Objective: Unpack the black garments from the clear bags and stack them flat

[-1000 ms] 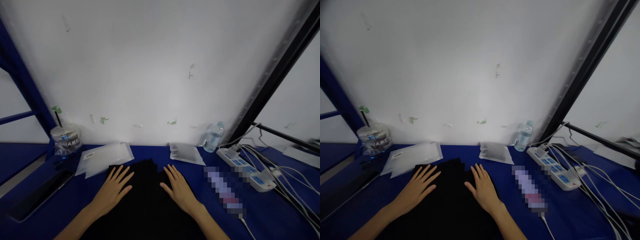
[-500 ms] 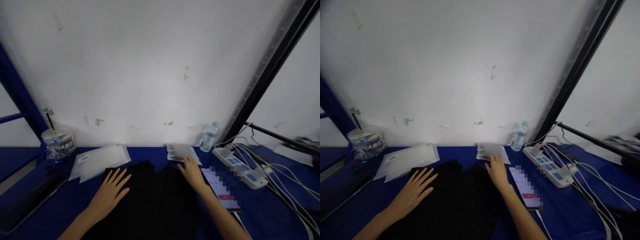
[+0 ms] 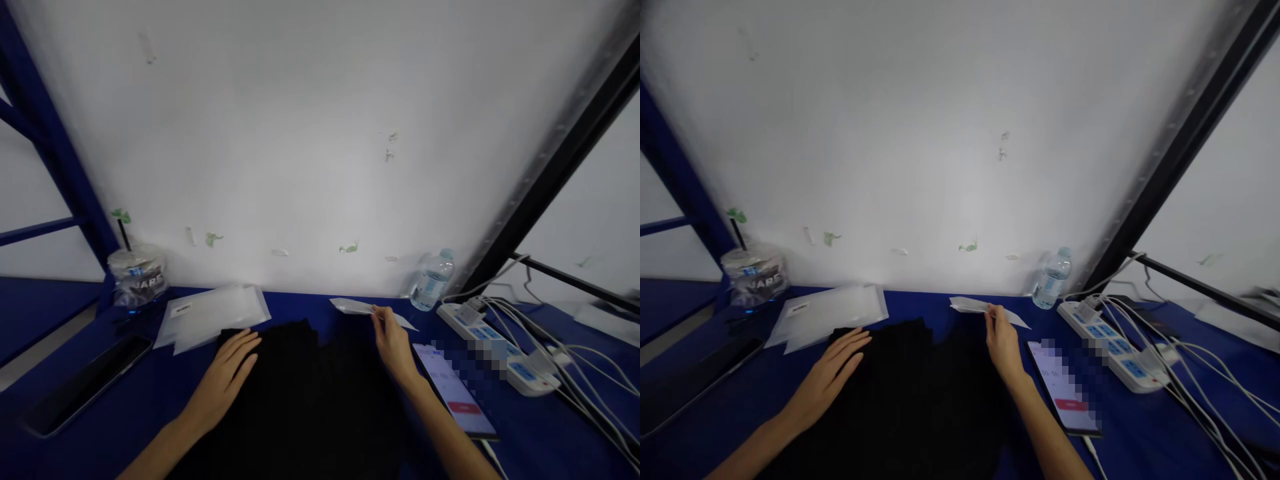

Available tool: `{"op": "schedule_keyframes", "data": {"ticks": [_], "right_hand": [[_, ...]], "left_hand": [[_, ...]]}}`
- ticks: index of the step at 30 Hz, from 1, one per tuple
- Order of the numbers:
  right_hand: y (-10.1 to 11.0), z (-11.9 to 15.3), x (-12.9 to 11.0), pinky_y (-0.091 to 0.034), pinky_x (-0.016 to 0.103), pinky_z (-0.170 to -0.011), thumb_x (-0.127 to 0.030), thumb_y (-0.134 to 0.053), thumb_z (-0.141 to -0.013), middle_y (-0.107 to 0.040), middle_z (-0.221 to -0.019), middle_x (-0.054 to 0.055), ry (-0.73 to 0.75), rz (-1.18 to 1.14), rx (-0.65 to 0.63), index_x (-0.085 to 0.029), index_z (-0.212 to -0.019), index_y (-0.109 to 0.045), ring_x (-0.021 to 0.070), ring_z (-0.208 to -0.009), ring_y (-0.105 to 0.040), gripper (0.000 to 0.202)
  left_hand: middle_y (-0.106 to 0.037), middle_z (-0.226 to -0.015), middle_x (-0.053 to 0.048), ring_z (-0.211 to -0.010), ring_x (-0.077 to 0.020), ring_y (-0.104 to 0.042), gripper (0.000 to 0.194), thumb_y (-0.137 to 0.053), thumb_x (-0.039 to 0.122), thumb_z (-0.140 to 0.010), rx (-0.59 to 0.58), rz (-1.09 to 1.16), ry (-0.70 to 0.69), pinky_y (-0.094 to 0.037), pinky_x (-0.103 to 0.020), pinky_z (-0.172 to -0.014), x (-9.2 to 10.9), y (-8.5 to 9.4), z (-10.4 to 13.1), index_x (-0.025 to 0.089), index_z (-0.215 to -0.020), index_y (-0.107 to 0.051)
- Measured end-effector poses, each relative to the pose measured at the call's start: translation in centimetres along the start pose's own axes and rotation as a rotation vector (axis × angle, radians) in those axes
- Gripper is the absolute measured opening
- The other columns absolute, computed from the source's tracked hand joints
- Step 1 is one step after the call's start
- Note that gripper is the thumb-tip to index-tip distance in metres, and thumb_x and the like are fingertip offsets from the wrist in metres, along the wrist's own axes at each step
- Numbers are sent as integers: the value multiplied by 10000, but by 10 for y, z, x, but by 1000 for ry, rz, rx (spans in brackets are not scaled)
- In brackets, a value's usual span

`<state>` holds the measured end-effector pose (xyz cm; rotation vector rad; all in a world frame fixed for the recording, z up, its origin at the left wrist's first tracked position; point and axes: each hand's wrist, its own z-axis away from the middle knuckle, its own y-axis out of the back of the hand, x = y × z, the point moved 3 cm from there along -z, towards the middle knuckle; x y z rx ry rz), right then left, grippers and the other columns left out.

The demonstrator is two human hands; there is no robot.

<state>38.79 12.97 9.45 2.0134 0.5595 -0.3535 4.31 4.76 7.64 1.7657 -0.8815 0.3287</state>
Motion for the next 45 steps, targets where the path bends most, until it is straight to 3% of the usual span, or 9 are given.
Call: {"op": "schedule_keyframes", "data": {"ticks": [3, 5, 10, 14, 16, 19, 22, 37, 45], "right_hand": [[11, 17, -34, -482, 340, -921, -326, -319, -979, -580, -1307, 143, 79, -163, 0, -235, -1023, -431, 203, -1133, -612, 151], [12, 33, -61, -459, 334, -964, -315, -363, -972, -556, -1350, 119, 162, -316, -81, -254, -979, -431, 191, -1178, -584, 92], [5, 77, -98, -471, 341, -954, -258, -372, -956, -553, -1337, 112, 286, -422, -309, -251, -1020, -495, 212, -1182, -578, 139], [6, 104, -103, -525, 356, -820, -350, -406, -934, -637, -1086, 122, 47, -410, -82, -233, -1058, -556, 242, -952, -659, 227], [-4, 119, -113, -535, 295, -626, -470, -472, -904, -645, -821, 63, -136, -580, -210, -221, -927, -593, 195, -686, -654, 278], [-27, 138, -136, -388, 208, -345, -641, -533, -813, -556, -604, -16, -405, -963, -582, -186, -780, -592, 99, -403, -499, 459], [-40, 143, -148, -342, 168, -318, -668, -572, -771, -498, -535, -48, -547, -1192, -618, -161, -711, -576, 50, -354, -416, 510], [-3, 110, -69, -428, 161, -420, -540, -742, -692, -522, -434, -50, -788, -1184, -404, -165, -594, -575, 49, -372, -478, 422], [2, 107, -57, -485, 198, -431, -591, -705, -704, -596, -551, -13, -792, -1111, -371, -154, -665, -610, 83, -423, -549, 448]], "left_hand": [[-683, -1052, -76, -743, -178, -669, 435, -359, 532, -966, -62, 559, 285, -530, -297, -615, 30, -5, 1, 220, -1124, -618], [-684, -811, -49, -401, -85, -507, 529, -331, 617, -935, -198, 913, 515, -331, -200, -357, 46, -17, 4, 181, -993, -624], [-552, -515, 45, -264, 7, -255, 408, -656, 526, -796, -280, 1236, 789, -108, -175, -322, 51, -34, 17, 156, -671, -539], [-555, -534, 52, -287, 21, -269, 378, -739, 439, -739, -238, 1249, 795, -111, -172, -339, 49, -37, 25, 150, -630, -520], [-559, -549, 53, -294, 20, -275, 373, -725, 457, -748, -236, 1255, 776, -123, -172, -340, 54, -40, 27, 146, -653, -543], [-517, -499, 68, -277, 8, -265, 394, -743, 489, -714, -277, 1251, 757, -103, -184, -323, 64, -47, 29, 150, -656, -549], [-439, -437, 100, -265, -5, -252, 441, -759, 541, -667, -296, 1219, 753, -96, -186, -310, 69, -53, 32, 164, -646, -530], [-369, -373, 141, -254, -4, -231, 532, -804, 613, -562, -214, 1176, 933, -118, -169, -316, 50, -23, 58, 192, -675, -497], [-314, -344, 127, -242, -5, -231, 563, -793, 589, -587, -253, 1233, 906, -98, -180, -316, 51, -25, 57, 201, -525, -389]]}}
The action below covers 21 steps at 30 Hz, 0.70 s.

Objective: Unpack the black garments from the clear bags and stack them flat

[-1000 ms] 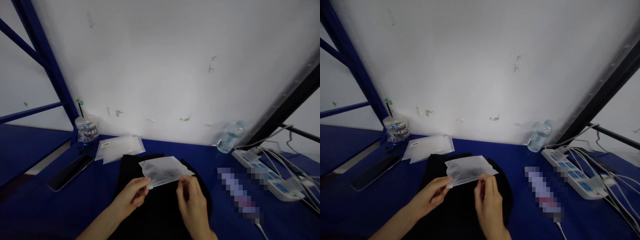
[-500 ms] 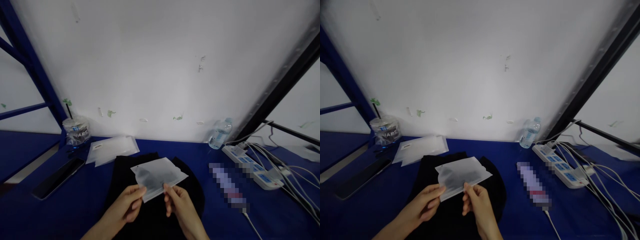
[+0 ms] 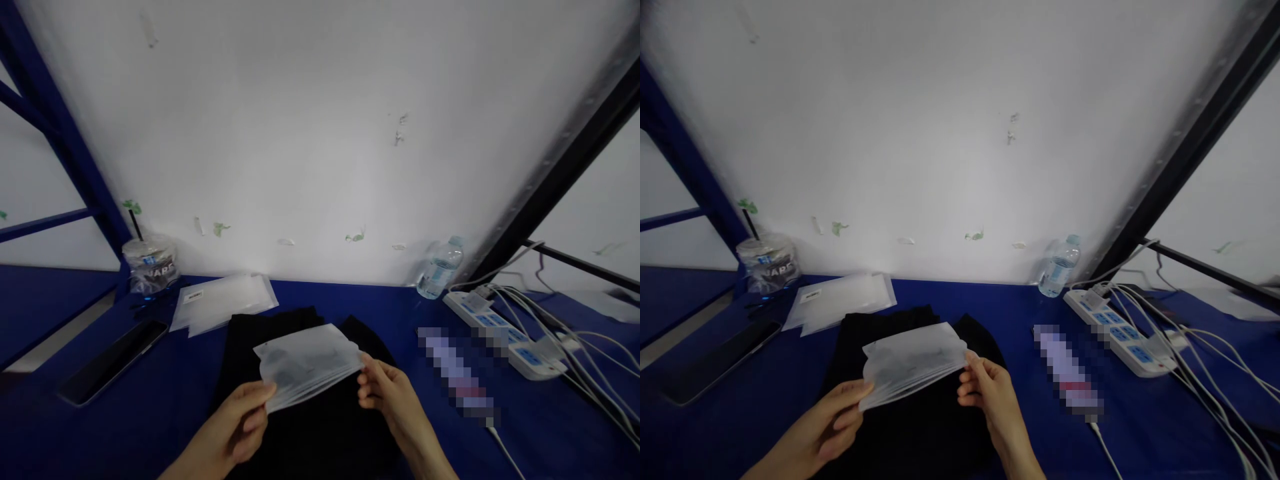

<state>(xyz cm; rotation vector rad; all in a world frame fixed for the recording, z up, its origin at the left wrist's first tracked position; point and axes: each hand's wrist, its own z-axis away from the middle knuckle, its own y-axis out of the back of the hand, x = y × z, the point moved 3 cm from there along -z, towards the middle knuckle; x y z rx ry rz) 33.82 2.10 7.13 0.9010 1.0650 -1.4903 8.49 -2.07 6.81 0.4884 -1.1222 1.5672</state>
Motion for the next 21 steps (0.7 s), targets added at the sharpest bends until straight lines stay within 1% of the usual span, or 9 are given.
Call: {"op": "schedule_keyframes", "data": {"ticks": [2, 3, 5, 7, 10, 12, 16, 19, 21], "right_hand": [[-3, 8, -3, -478, 220, -403, -635, -615, -762, -607, -553, 8, 79, 136, 38, -157, -663, -616, 112, -413, -564, 488], [-7, 15, -6, -488, 230, -418, -619, -583, -797, -620, -568, 18, 185, 241, 67, -161, -677, -630, 127, -435, -585, 476], [-19, 31, -13, -548, 253, -548, -504, -566, -863, -681, -694, 43, 539, 481, 96, -180, -761, -676, 165, -588, -660, 357], [-36, 48, -16, -570, 272, -739, -331, -558, -903, -719, -916, 52, 918, 699, 48, -219, -928, -701, 188, -820, -691, 184], [-53, 61, -13, -573, 274, -791, -169, -479, -928, -696, -1114, 71, 1257, 980, 29, -220, -1121, -661, 189, -936, -673, 270], [-57, 61, -12, -587, 299, -714, -147, -465, -924, -661, -1196, 103, 1330, 1157, 146, -209, -1199, -626, 202, -882, -672, 325], [-58, 53, -12, -571, 409, -662, -213, -427, -929, -537, -1356, 153, 1343, 1396, 311, -211, -1205, -619, 272, -898, -647, 336], [-56, 50, -9, -550, 415, -699, -237, -439, -925, -527, -1352, 159, 1389, 1373, 377, -194, -1068, -654, 297, -992, -617, 261], [-54, 51, -5, -532, 390, -734, -228, -507, -903, -554, -1314, 124, 1452, 1309, 360, -218, -935, -661, 280, -1024, -602, 158]], "left_hand": [[-296, -337, 122, -243, -3, -232, 571, -778, 565, -629, -18, 19, -2, -101, -182, -321, 0, -2, -1, 200, -490, -362], [-301, -343, 120, -245, -1, -235, 563, -779, 549, -640, -13, 36, -1, -103, -181, -323, 0, -4, -1, 197, -489, -366], [-323, -361, 121, -252, 0, -239, 534, -795, 524, -633, 6, 75, 7, -105, -177, -324, 0, -6, 0, 191, -510, -395], [-320, -360, 122, -253, -2, -238, 540, -808, 515, -615, 1, 97, 18, -102, -177, -319, -1, -9, 0, 194, -507, -388], [-323, -366, 121, -253, -5, -241, 536, -806, 511, -618, -9, 112, 12, -97, -178, -315, 0, -12, 0, 195, -512, -386], [-342, -388, 121, -259, -3, -250, 504, -798, 493, -642, -11, 122, 0, -103, -174, -318, 0, -11, 0, 190, -538, -409], [-330, -385, 117, -263, -8, -260, 499, -765, 480, -690, -58, 114, -7, -112, -174, -316, -3, -12, -2, 193, -527, -391], [-338, -383, 116, -258, -14, -258, 492, -764, 468, -686, -67, 128, 0, -110, -179, -310, -3, -14, -2, 199, -533, -382], [-341, -383, 115, -260, -14, -259, 480, -755, 445, -704, -69, 142, -15, -114, -179, -312, -1, -15, -1, 199, -535, -378]]}}
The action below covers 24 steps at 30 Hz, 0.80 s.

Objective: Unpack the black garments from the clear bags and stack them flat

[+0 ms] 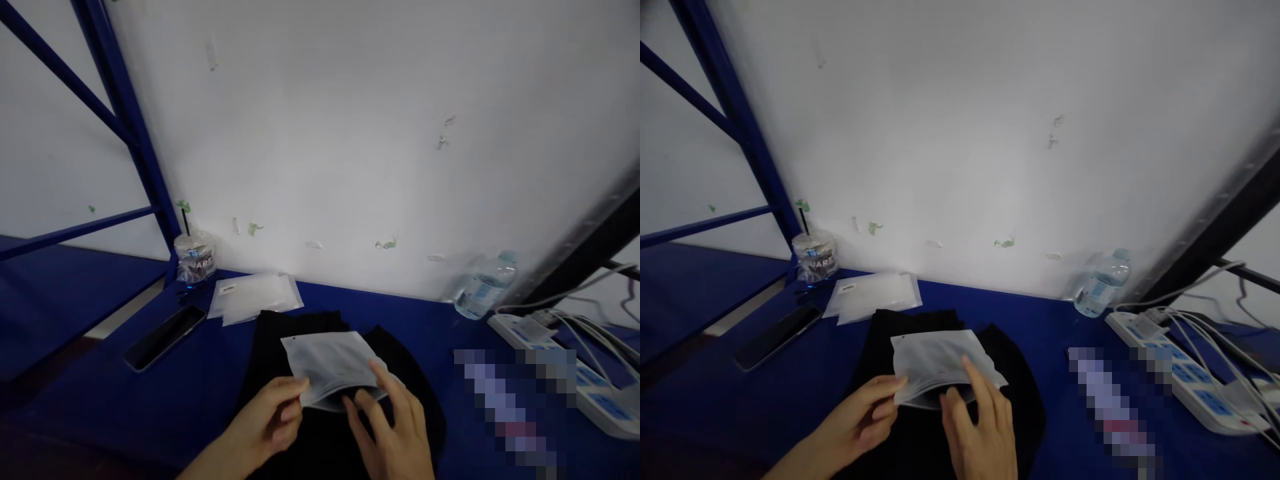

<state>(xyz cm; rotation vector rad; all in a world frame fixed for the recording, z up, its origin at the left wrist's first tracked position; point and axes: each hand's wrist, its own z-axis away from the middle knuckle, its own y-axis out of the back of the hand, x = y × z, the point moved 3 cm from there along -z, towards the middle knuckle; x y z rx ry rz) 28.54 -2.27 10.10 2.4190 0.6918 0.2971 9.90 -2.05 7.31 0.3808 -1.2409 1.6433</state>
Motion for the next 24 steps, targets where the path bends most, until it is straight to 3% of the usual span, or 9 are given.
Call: {"op": "schedule_keyframes", "data": {"ticks": [2, 6, 10, 14, 16, 18, 21, 24], "right_hand": [[-1, 4, -1, -519, 368, -746, -202, -533, -892, -552, -1319, 97, 51, -42, -7, -240, -929, -661, 267, -1052, -589, 139], [-3, 3, 0, -514, 406, -772, -196, -486, -912, -489, -1395, 124, 46, -19, -70, -234, -1121, -629, 299, -1143, -549, 256], [-14, -3, 3, -484, 500, -900, -182, -492, -883, -392, -1474, 154, 18, -5, -183, -186, -1203, -586, 366, -1343, -365, 334], [-26, -7, 6, -444, 532, -977, -92, -436, -864, -428, -1454, 135, -23, -58, -174, -176, -1162, -607, 345, -1387, -301, 354], [-30, -6, 7, -440, 525, -991, -72, -427, -874, -474, -1421, 109, -7, -109, -150, -191, -1080, -635, 320, -1380, -322, 316], [-32, -5, 6, -437, 522, -1002, -81, -442, -888, -507, -1394, 91, 27, -135, -131, -200, -1045, -640, 304, -1369, -346, 280], [-29, -4, 5, -450, 524, -989, -137, -466, -906, -502, -1398, 107, 47, -105, -103, -192, -1086, -623, 309, -1360, -362, 245], [-22, -6, 6, -458, 530, -975, -203, -478, -920, -464, -1430, 129, 56, -64, -104, -188, -1131, -609, 331, -1372, -339, 248]], "left_hand": [[-350, -389, 115, -264, -14, -264, 459, -759, 420, -705, 3, 22, -7, -113, -177, -314, 3, -1, 1, 197, -549, -389], [-376, -403, 119, -272, -20, -288, 401, -775, 399, -691, 33, 50, 21, -120, -171, -316, 2, 1, -1, 197, -621, -436], [-366, -396, 116, -270, -19, -284, 417, -755, 415, -711, 0, 18, 24, -142, -164, -306, -3, 0, -5, 195, -593, -421], [-420, -408, 97, -258, -49, -356, 406, -742, 461, -722, -37, -49, 45, -210, -155, -269, -4, -1, -7, 192, -615, -457], [-586, -556, 23, -355, -117, -537, 407, -672, 553, -768, -75, -98, 57, -379, -195, -303, -1, 0, -8, 169, -723, -548], [-690, -806, -82, -574, -212, -682, 516, -534, 647, -831, -99, -116, 78, -530, -298, -434, 3, 2, -11, 139, -883, -605], [-698, -956, -149, -781, -292, -716, 588, -402, 648, -894, -64, -99, 110, -569, -360, -543, 8, 7, -17, 112, -1006, -615], [-702, -961, -168, -827, -315, -714, 521, -432, 568, -912, -25, -94, 99, -563, -358, -552, 9, 9, -22, 96, -1044, -610]]}}
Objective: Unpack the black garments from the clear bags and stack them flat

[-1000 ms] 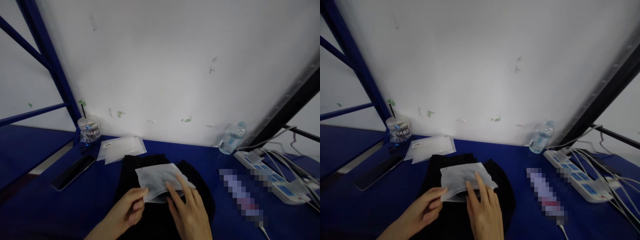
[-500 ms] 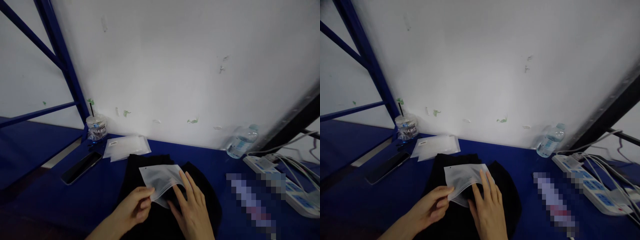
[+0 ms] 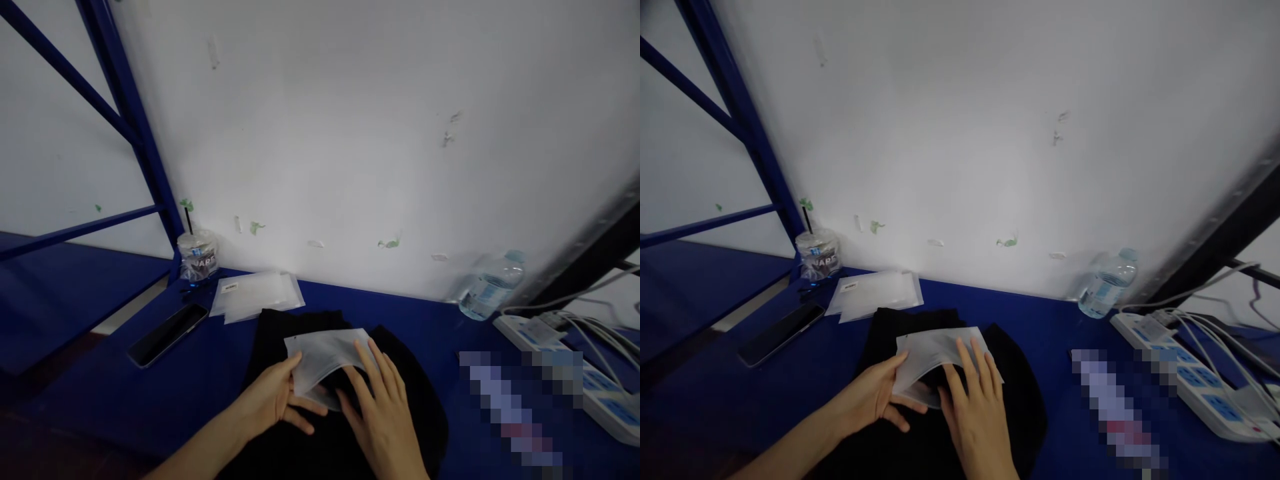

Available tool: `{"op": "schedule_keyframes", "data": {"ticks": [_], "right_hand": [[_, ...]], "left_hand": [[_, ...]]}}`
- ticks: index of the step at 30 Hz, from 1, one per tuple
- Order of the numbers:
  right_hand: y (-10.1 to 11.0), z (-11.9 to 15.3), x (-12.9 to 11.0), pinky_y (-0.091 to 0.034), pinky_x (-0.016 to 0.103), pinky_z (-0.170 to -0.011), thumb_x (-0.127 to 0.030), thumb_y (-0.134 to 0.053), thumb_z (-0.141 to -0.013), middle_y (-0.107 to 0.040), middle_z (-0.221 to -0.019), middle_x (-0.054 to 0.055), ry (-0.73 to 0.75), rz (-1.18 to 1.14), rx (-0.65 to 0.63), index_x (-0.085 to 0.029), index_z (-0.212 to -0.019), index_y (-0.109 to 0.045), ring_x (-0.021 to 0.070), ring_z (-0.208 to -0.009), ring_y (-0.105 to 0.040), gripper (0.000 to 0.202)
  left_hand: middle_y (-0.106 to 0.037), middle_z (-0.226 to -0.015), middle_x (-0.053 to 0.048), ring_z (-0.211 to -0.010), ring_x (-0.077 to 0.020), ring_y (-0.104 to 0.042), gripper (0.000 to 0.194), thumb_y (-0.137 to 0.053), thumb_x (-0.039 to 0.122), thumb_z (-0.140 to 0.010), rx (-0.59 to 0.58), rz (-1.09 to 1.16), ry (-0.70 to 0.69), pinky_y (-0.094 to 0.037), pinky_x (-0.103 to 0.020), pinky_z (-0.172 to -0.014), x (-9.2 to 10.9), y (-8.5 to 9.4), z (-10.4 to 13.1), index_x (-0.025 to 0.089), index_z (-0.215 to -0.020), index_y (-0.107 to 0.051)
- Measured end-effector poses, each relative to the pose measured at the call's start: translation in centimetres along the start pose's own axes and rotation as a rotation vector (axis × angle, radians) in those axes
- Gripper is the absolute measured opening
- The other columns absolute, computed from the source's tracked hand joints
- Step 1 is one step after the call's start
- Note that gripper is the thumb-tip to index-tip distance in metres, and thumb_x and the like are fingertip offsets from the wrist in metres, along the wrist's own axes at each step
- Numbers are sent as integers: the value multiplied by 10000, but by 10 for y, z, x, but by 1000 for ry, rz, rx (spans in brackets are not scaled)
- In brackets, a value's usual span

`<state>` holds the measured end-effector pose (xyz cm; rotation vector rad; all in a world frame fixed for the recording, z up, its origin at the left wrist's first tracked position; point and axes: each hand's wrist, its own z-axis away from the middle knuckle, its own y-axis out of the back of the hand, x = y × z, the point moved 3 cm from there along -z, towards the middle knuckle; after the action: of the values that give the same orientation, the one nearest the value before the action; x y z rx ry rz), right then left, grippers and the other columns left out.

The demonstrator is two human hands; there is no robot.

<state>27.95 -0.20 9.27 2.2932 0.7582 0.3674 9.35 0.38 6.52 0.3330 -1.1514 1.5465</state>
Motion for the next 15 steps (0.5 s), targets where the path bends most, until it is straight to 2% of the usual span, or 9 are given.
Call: {"op": "schedule_keyframes", "data": {"ticks": [3, 6, 11, 13, 15], "right_hand": [[5, -2, 1, -449, 546, -982, -201, -479, -914, -423, -1465, 126, 8, 16, -45, -194, -1135, -612, 348, -1389, -300, 258], [-1, -6, 2, -431, 568, -997, -158, -508, -874, -373, -1497, 141, -40, 26, -92, -174, -1095, -625, 362, -1392, -286, 250], [-16, -11, 2, -360, 574, -1067, -57, -567, -790, -431, -1461, 140, -97, -82, -104, -162, -840, -651, 352, -1396, -281, 143], [-11, -11, 1, -380, 578, -1054, -33, -538, -776, -471, -1432, 129, -40, -143, -98, -177, -893, -652, 336, -1392, -296, 218], [0, -9, -1, -408, 577, -1034, -18, -496, -775, -492, -1414, 132, 47, -178, -62, -183, -1002, -635, 320, -1386, -315, 313]], "left_hand": [[-700, -984, -202, -816, -313, -716, 500, -483, 529, -899, 6, -12, -15, -554, -347, -546, -1, -3, 0, 71, -1057, -606], [-704, -939, -204, -795, -306, -717, 471, -469, 481, -912, 16, -34, -22, -552, -347, -539, -2, -7, 1, 54, -1053, -609], [-706, -931, -195, -799, -314, -714, 485, -520, 504, -890, 5, 12, -19, -564, -397, -598, -2, -12, 2, 57, -1047, -622], [-712, -945, -174, -817, -315, -710, 518, -529, 552, -880, 27, 75, -25, -565, -434, -653, -1, -13, 1, 78, -1065, -626], [-724, -877, -158, -794, -304, -708, 485, -553, 533, -878, 123, 115, -72, -559, -430, -683, 2, -12, -1, 78, -1020, -643]]}}
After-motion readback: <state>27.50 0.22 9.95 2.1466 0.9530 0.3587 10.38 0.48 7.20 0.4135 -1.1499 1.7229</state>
